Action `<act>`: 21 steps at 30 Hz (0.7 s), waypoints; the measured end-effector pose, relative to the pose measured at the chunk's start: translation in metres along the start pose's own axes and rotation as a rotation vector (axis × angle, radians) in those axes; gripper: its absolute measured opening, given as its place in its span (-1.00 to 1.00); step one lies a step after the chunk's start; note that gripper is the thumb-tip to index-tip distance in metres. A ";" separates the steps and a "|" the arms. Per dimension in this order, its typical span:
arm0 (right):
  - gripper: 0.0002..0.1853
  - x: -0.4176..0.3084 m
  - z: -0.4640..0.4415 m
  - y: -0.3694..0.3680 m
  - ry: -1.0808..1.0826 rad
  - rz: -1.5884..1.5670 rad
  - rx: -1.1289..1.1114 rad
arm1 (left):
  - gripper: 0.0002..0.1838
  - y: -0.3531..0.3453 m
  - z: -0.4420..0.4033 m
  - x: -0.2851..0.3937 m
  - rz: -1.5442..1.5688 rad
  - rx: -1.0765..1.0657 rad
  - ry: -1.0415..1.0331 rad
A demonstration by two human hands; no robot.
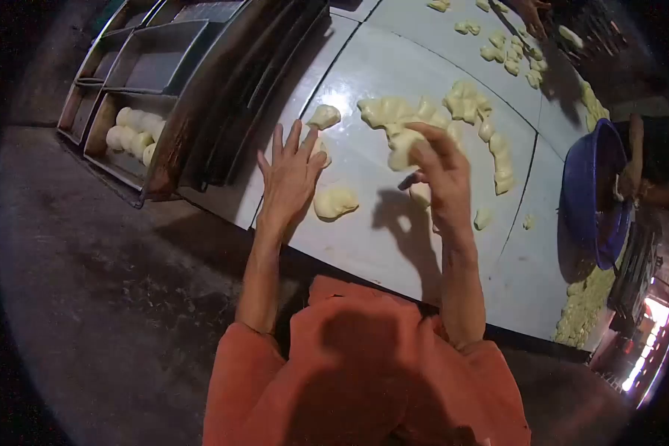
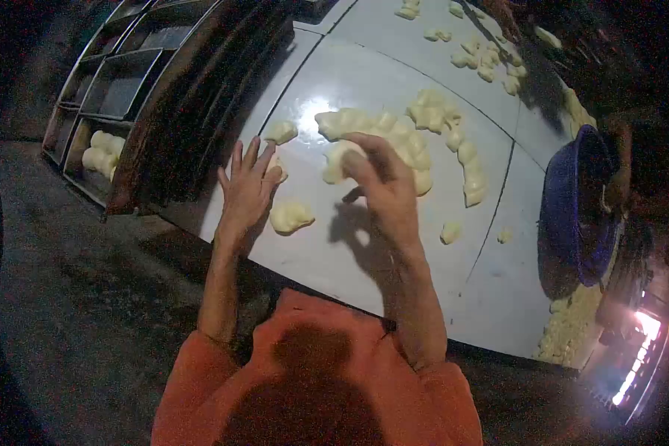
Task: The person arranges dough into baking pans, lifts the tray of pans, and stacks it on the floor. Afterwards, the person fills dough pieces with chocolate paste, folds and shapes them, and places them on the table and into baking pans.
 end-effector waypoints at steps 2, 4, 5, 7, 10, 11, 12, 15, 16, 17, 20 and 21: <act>-0.63 0.030 -0.009 -0.013 0.167 0.605 -0.014 | -0.27 -0.010 0.000 -0.009 -0.064 -0.002 0.047; -0.60 0.039 0.000 -0.019 0.240 0.761 0.061 | -0.25 0.010 0.007 -0.012 0.098 0.062 0.060; -0.59 0.047 0.007 -0.021 0.112 0.670 0.024 | -0.23 0.020 0.015 -0.018 0.256 0.116 0.084; -0.58 0.046 0.015 -0.039 0.150 0.716 -0.067 | -0.20 0.029 0.028 -0.016 0.295 0.112 0.014; -0.61 0.047 0.032 -0.083 0.652 0.979 -0.221 | -0.30 0.024 0.046 0.035 0.161 -0.081 -0.326; -0.68 0.048 0.032 -0.087 0.706 0.974 -0.243 | -0.37 0.023 0.047 0.038 0.208 -0.054 -0.360; -0.71 0.046 0.031 -0.084 0.707 0.897 -0.229 | -0.41 0.019 0.049 0.036 0.213 -0.081 -0.361; -0.77 0.059 0.025 -0.074 0.392 0.736 -0.311 | -0.51 0.022 0.051 0.042 0.209 -0.099 -0.357; -0.80 0.084 0.024 -0.068 0.077 0.646 -0.391 | -0.58 0.024 0.050 0.044 0.203 -0.093 -0.360; -0.80 0.084 0.025 -0.064 0.076 0.647 -0.389 | -0.58 0.023 0.051 0.042 0.204 -0.093 -0.362; -0.87 0.091 0.024 -0.042 -0.151 0.114 -0.267 | -0.78 0.023 0.049 0.018 0.584 -0.202 -0.069; -0.87 0.088 0.025 -0.038 -0.152 0.114 -0.263 | -0.78 0.026 0.052 0.016 0.586 -0.205 -0.071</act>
Point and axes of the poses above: each hand's wrist, its own z-axis away from the middle knuckle, its own y-axis out of the back of the hand, x = y × z, the point moved 10 cm from there along -z, towards the middle knuckle, and after that the axes turned 10 degrees about z, right-handed, at the moved point
